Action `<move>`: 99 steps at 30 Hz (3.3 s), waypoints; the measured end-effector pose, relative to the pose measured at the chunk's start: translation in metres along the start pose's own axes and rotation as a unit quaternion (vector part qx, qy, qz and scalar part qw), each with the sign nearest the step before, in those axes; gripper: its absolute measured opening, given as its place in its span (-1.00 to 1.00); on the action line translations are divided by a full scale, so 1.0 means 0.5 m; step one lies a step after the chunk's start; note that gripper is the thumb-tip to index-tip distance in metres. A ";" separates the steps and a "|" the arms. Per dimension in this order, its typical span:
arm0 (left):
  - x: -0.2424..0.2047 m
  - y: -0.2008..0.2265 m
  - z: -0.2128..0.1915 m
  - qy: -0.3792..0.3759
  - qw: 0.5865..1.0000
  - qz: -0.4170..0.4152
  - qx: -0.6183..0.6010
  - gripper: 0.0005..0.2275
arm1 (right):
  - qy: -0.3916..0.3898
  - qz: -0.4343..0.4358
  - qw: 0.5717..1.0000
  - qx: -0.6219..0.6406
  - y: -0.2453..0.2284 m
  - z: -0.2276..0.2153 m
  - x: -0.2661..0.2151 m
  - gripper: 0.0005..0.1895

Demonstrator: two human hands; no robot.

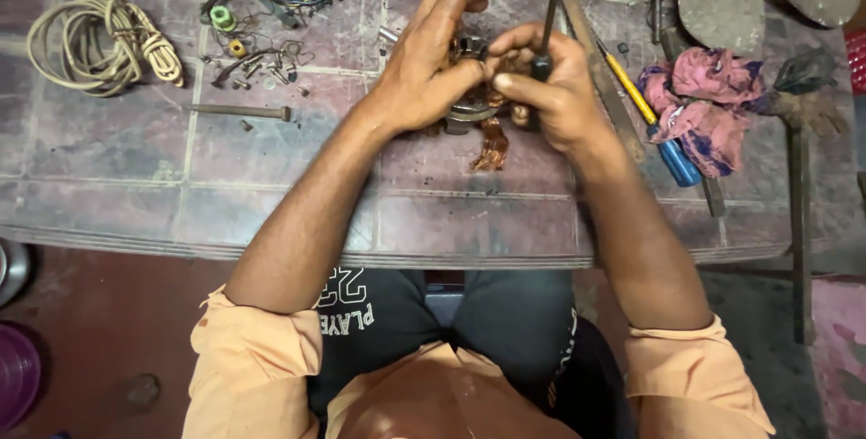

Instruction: The person is disassembling an electric motor component, removing copper wiring and cleaning parts.

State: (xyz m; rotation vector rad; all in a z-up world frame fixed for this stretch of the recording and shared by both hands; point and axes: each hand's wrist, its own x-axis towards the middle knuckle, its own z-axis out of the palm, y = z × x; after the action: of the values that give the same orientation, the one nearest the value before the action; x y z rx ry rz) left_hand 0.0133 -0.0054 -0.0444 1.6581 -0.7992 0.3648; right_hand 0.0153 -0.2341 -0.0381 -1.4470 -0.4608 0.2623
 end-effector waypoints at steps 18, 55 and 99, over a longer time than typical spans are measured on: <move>-0.002 0.031 0.006 0.011 0.999 -0.026 0.038 -0.44 | -0.009 0.011 0.998 -0.054 0.015 -0.028 -0.013 -0.66; -0.009 0.027 0.011 0.010 0.999 -0.008 0.045 -0.46 | 0.012 -0.078 0.991 -0.107 -0.054 0.011 -0.030 -0.52; 0.014 0.089 -0.031 -0.067 0.977 0.088 0.184 -0.54 | 0.020 -0.297 0.867 -0.400 -0.082 0.019 -0.034 -0.72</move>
State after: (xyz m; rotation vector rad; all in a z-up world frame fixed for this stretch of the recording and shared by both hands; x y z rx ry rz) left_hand -0.0089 0.0041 -0.0032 1.9772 -1.0293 0.5557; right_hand -0.0083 -0.2377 0.0003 -2.0100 -1.0316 -0.5224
